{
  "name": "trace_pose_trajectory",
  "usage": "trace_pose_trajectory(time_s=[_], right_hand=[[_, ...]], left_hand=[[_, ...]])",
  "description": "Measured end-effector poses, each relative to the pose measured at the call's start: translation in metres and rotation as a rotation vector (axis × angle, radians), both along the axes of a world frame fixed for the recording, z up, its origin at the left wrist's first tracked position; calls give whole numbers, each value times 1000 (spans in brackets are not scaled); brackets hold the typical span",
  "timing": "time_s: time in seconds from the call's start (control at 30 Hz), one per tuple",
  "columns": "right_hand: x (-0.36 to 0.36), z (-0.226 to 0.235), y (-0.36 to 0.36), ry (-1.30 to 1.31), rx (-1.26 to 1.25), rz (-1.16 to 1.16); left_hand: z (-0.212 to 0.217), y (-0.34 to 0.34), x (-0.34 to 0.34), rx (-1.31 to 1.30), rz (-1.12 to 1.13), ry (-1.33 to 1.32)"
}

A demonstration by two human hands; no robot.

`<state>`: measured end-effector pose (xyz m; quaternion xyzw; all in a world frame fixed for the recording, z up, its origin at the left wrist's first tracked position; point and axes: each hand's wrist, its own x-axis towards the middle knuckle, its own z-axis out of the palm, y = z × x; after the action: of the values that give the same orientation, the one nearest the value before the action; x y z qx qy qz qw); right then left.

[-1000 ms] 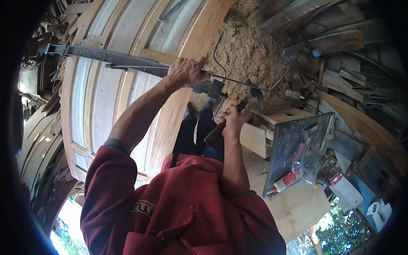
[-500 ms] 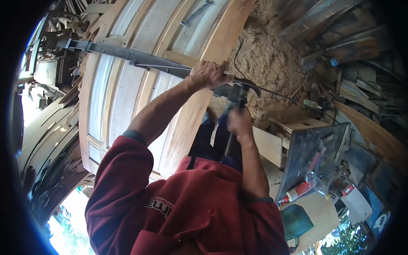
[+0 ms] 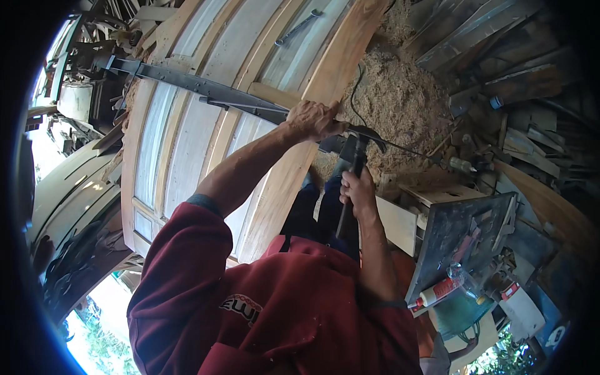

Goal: The person assembles a wooden door by positioning panels, hammering components into place, and using a drill to secure parts.

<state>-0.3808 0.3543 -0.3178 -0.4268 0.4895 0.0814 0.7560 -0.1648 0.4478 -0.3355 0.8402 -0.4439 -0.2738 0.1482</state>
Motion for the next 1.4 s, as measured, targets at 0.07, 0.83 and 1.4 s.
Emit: trace_pose_trajectory(time_s=[0.07, 0.83, 1.4], right_hand=[[-20, -1, -11, -3, 7, -134], [2, 2, 45, 64, 40, -79], [-40, 139, -62, 139, -155, 528]], left_hand=[[6, -2, 0, 25, -9, 11], [6, -7, -6, 36, -13, 37], [16, 3, -7, 75, 63, -69]])
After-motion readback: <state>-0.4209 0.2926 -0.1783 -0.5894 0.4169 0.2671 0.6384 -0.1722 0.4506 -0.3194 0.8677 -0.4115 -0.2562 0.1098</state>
